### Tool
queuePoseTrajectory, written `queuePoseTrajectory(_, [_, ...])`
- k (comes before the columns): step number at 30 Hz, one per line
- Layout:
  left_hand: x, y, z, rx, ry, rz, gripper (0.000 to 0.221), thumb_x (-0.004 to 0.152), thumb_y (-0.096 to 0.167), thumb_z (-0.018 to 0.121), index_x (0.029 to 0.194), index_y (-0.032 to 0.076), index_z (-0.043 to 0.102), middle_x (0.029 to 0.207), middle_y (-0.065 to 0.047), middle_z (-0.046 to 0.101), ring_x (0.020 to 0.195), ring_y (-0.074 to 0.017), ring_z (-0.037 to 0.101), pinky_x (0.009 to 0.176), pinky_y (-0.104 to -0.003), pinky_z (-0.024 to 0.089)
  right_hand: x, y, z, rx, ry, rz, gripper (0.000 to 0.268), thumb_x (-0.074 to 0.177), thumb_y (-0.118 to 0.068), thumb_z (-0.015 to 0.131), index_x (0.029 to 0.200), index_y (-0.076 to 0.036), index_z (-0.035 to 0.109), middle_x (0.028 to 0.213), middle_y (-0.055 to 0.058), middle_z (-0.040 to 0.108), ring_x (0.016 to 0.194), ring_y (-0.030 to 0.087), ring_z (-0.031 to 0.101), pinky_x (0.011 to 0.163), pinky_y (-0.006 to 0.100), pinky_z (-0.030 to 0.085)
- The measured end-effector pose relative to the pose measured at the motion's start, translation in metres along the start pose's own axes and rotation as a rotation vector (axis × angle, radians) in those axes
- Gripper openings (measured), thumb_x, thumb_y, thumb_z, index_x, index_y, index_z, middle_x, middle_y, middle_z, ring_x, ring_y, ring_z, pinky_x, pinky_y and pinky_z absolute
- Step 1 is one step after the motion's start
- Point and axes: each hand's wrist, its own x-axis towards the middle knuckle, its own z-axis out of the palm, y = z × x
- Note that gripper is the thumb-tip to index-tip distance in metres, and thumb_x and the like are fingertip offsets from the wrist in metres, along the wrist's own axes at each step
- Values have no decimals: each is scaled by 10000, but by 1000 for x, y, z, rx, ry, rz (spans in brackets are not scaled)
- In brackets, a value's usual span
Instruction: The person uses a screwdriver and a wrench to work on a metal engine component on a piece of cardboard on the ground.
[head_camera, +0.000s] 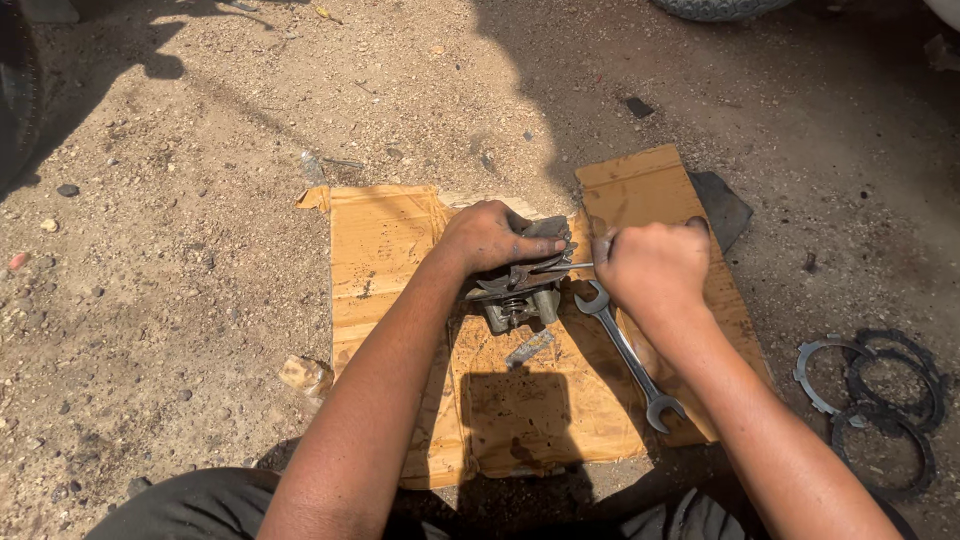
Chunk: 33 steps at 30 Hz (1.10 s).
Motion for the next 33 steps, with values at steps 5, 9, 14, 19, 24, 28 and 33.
queuePoseTrajectory(5, [3,5,5,41,-12,-1,845,529,832,758,903,78,829,845,-143,798,812,-255,792,797,-404,615,18,19,29,177,-231,46,513,925,-490,591,734,-50,772,718,198,716,684,381,719,719,477,562])
queuePoseTrajectory(9, [5,8,3,52,-44,-22,823,534,832,748,893,97,837,809,-128,799,777,-236,787,751,-402,609,29,31,78,402,-181,26,448,919,-440,567,790,-68,780,753,206,711,725,404,702,750,499,547])
queuePoseTrajectory(14, [4,6,-1,40,-47,-9,826,560,823,743,873,65,838,792,-132,801,770,-252,798,771,-406,616,31,15,127,727,-304,47,511,971,-443,533,798,16,676,711,262,642,668,414,682,710,495,550])
queuePoseTrajectory(19, [6,2,2,26,-31,-12,867,535,813,778,967,62,821,865,-142,794,824,-256,788,803,-406,610,38,28,78,494,-139,-109,433,904,-420,555,771,-64,762,729,214,691,711,430,692,705,515,535])
queuePoseTrajectory(24, [4,-1,2,-53,-39,-44,913,495,787,799,1050,62,795,927,-149,798,844,-251,800,825,-401,620,22,14,28,218,-94,-41,526,995,-435,531,697,-62,752,645,190,680,606,406,684,694,499,553])
queuePoseTrajectory(28, [-1,-2,0,8,-42,4,869,542,817,759,1023,97,829,930,-133,812,865,-239,785,854,-393,596,-5,0,9,22,38,-124,491,990,-363,534,643,-84,741,576,160,672,538,349,683,751,476,560])
queuePoseTrajectory(33, [-1,3,-2,55,-42,-5,852,552,821,744,1004,103,828,910,-126,816,856,-249,796,847,-394,611,3,7,34,228,-21,-80,463,924,-383,561,644,-63,742,612,211,669,566,407,670,698,501,561])
